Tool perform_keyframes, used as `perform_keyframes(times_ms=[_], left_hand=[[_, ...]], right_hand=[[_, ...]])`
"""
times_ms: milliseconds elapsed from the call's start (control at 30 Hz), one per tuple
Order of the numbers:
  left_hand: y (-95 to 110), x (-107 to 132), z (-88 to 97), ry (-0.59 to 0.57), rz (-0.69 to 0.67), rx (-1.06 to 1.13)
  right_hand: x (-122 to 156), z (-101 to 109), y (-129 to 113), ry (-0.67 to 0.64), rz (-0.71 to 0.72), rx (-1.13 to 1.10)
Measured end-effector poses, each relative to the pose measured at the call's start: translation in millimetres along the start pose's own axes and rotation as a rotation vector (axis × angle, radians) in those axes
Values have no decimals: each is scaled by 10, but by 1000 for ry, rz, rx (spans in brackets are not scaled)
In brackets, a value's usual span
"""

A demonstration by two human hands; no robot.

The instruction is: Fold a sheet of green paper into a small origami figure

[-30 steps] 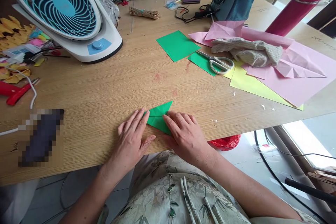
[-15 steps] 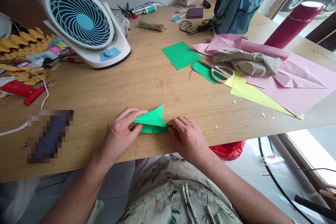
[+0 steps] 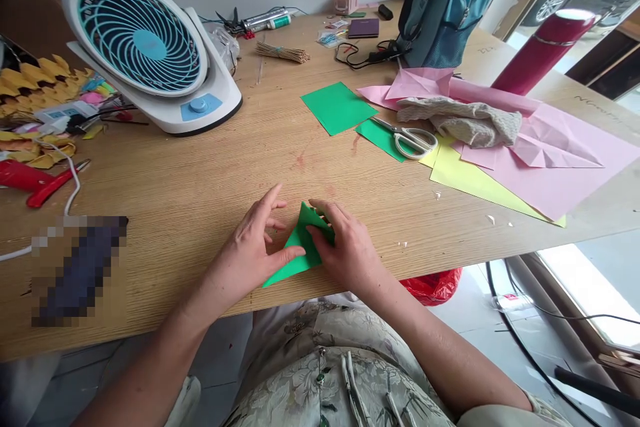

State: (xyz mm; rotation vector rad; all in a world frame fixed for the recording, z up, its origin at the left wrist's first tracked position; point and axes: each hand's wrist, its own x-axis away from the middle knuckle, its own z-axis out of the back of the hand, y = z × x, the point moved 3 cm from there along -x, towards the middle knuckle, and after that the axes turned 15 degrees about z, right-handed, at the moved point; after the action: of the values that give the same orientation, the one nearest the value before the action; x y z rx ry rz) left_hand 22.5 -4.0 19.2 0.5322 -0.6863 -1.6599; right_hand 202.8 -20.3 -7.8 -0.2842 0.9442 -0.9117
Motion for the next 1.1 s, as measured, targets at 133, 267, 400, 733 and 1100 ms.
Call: perform_keyframes(times_ms=[133,267,400,733,1100], left_hand=[[-113,31,-87,-129,107,88],[-38,-12,-5,-104,8,32],[65,-79,124,-109,-107,-53],[185,-557,174,-493,-68,-311],[128,-409,-222,-66,-149,-370]], right_hand=[[38,8,7,67,-50,-58],[71,10,-31,136,-83,-152],[99,-28,-1,195,-269,-402],[-38,39,70,127,-324,-394],[7,123,3,-140,232,80]])
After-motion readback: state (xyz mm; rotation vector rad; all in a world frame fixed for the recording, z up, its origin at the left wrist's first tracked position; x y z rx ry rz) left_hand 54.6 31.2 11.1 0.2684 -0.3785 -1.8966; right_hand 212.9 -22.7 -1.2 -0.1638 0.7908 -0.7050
